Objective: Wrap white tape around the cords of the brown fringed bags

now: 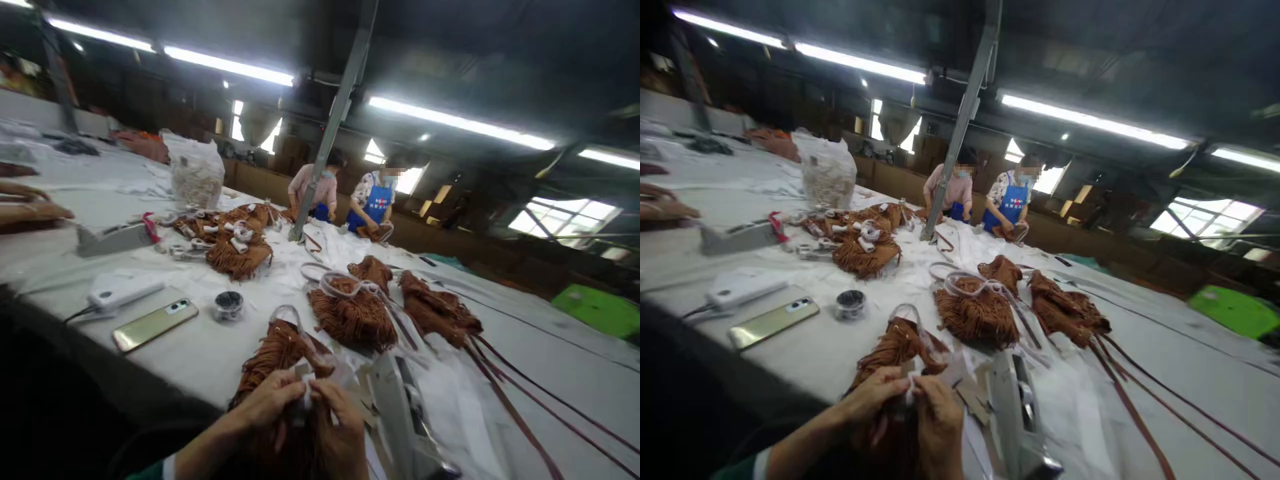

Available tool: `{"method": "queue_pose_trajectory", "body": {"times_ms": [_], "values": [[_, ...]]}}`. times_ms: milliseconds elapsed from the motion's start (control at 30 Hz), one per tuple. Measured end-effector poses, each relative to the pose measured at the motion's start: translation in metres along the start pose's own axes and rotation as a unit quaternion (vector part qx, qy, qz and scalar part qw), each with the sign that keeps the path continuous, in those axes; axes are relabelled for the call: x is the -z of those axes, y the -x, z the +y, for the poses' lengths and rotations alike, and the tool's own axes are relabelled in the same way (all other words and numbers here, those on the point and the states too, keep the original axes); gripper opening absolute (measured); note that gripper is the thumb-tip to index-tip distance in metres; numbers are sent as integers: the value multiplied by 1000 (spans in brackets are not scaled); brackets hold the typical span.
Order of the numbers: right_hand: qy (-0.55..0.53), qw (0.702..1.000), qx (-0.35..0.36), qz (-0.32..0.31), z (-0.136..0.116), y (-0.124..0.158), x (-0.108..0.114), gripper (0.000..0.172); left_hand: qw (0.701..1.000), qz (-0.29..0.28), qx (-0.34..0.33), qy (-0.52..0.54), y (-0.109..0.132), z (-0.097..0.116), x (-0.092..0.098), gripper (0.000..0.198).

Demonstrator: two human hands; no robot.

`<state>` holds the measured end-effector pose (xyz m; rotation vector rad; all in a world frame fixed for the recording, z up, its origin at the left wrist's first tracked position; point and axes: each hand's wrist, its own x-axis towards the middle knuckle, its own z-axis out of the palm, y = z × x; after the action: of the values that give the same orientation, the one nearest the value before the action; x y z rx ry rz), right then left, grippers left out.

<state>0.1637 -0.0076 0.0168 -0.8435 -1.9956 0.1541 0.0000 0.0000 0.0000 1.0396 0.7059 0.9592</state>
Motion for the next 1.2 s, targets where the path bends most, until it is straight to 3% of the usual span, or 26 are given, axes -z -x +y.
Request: {"method": "queue_pose_trajectory", "body": {"times_ms": [167,300,533,800,1033,1200], "values": [[97,992,70,-32,3,0,10,34,999,-11,26,-19,0,2,0,52],[96,987,103,-77,5,-5,14,34,996,32,-33,-78,-1,2,-1,51],[96,982,93,-133,-1,-8,16,20,986,81,-39,-140,-1,5,-6,55],[105,971,23,-212,4,-10,15,16,975,83,-24,-204,-4,2,-5,44],[117,960,30,-252,-9,-24,27,28,972,72,-43,-217,-9,8,-12,41],[74,962,28,-262,-1,-24,31,34,977,53,-24,-206,-2,21,-17,45]]}}
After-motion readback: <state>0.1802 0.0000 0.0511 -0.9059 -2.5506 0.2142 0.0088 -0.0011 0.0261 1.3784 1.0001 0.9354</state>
